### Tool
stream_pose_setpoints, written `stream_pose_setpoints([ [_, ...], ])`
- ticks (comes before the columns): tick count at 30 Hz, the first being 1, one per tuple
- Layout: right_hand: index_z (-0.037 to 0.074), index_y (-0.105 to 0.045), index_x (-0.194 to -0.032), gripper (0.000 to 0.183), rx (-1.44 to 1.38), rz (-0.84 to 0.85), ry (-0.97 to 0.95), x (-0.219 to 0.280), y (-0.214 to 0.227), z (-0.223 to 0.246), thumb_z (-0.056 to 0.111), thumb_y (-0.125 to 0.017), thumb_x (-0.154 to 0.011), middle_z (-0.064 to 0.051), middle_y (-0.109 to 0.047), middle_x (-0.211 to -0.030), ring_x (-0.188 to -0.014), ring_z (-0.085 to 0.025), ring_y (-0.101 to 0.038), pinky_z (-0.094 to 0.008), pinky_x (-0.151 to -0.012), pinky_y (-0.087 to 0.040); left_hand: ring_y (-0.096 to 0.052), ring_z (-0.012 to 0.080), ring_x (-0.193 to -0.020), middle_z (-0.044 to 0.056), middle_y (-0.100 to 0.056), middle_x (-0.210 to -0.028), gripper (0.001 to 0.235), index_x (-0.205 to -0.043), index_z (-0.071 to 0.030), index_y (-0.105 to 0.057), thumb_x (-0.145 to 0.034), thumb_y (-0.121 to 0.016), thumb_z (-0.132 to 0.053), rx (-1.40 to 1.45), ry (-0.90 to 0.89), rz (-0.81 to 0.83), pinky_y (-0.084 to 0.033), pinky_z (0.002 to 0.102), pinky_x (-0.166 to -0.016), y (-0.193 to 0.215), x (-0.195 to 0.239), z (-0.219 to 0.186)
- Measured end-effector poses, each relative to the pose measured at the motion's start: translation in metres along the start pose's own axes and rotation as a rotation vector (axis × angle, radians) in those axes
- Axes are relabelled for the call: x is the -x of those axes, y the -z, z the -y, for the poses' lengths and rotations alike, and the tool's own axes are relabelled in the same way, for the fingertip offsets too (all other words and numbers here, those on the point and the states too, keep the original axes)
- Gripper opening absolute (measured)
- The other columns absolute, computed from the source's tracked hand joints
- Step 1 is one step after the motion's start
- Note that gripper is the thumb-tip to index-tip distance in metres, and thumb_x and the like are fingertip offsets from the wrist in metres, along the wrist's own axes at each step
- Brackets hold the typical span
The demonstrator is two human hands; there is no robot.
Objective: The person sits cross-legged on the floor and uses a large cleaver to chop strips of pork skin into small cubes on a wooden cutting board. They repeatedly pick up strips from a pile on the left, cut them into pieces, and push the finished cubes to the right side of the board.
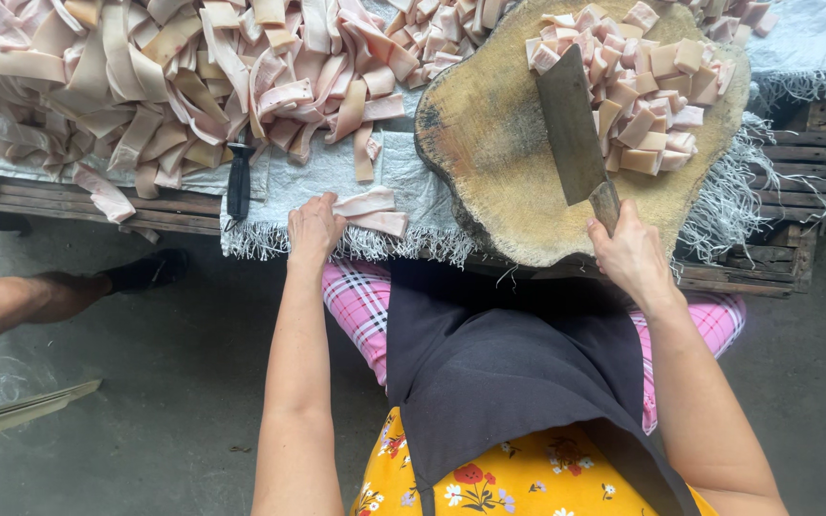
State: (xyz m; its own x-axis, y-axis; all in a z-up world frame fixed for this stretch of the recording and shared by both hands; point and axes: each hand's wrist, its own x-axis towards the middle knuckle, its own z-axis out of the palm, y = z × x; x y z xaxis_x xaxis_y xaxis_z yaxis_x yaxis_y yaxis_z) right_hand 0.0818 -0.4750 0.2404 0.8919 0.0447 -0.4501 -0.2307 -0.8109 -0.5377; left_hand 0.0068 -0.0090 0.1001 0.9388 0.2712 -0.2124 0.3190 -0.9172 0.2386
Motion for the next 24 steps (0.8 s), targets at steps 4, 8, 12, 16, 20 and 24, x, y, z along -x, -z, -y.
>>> stream_pose_setpoints([
  [4, -0.005, -0.049, -0.120, 0.042, -0.059, 0.062, -0.118, 0.002, 0.005, 0.004, 0.030, -0.059, -0.101, -0.023, -0.069, -0.071, -0.060, -0.035, -0.072, -0.048, -0.061, -0.059, -0.068, 0.0409, -0.102, 0.025, -0.071, -0.111, 0.040, -0.120, -0.003, -0.070, -0.083, -0.070, -0.020, 0.217, -0.031, -0.085, -0.050, 0.050, -0.092, 0.029, 0.000, -0.018],
  [8, -0.005, -0.049, -0.120, 0.041, -0.002, 0.024, -0.014, 0.000, -0.002, -0.005, 0.030, -0.060, -0.103, -0.024, -0.071, -0.069, -0.062, -0.034, -0.071, -0.048, -0.067, -0.056, -0.073, 0.0347, -0.102, 0.025, -0.073, -0.107, 0.040, -0.119, -0.004, -0.071, -0.086, -0.070, -0.025, 0.442, 0.029, -0.014, -0.055, 0.041, -0.094, 0.077, -0.004, -0.054],
  [12, -0.004, -0.048, -0.118, 0.039, -0.054, 0.044, -0.014, -0.001, 0.001, -0.006, 0.030, -0.058, -0.103, -0.023, -0.071, -0.070, -0.058, -0.029, -0.072, -0.045, -0.062, -0.056, -0.073, 0.0332, -0.102, 0.025, -0.074, -0.107, 0.036, -0.120, -0.006, -0.073, -0.088, -0.070, -0.023, 0.453, -0.007, -0.012, -0.054, 0.039, -0.092, 0.136, -0.003, -0.101],
  [16, -0.005, -0.045, -0.116, 0.040, -0.101, 0.083, -0.075, 0.002, 0.004, -0.001, 0.030, -0.058, -0.102, -0.022, -0.069, -0.074, -0.054, -0.031, -0.071, -0.045, -0.055, -0.059, -0.072, 0.0305, -0.098, 0.020, -0.076, -0.111, 0.037, -0.124, -0.007, -0.071, -0.089, -0.069, -0.019, 0.564, -0.255, -0.007, -0.055, 0.039, -0.088, 0.174, 0.005, -0.160],
  [20, -0.004, -0.047, -0.116, 0.040, -0.102, 0.076, -0.047, 0.001, 0.006, 0.000, 0.031, -0.059, -0.102, -0.020, -0.069, -0.070, -0.052, -0.029, -0.071, -0.042, -0.054, -0.058, -0.074, 0.0228, -0.093, 0.013, -0.076, -0.109, 0.046, -0.131, -0.014, -0.068, -0.086, -0.072, -0.025, 0.644, -0.252, 0.115, -0.058, 0.035, -0.084, 0.164, -0.007, -0.208],
  [24, -0.001, -0.046, -0.122, 0.044, -0.152, 0.092, -0.072, 0.000, 0.008, -0.004, 0.033, -0.060, -0.099, -0.017, -0.068, -0.067, -0.048, -0.028, -0.070, -0.041, -0.051, -0.058, -0.072, 0.0220, -0.090, 0.014, -0.075, -0.099, 0.056, -0.136, -0.010, -0.061, -0.086, -0.079, -0.026, 0.568, -0.284, 0.265, -0.055, 0.034, -0.084, 0.089, -0.054, -0.208],
])
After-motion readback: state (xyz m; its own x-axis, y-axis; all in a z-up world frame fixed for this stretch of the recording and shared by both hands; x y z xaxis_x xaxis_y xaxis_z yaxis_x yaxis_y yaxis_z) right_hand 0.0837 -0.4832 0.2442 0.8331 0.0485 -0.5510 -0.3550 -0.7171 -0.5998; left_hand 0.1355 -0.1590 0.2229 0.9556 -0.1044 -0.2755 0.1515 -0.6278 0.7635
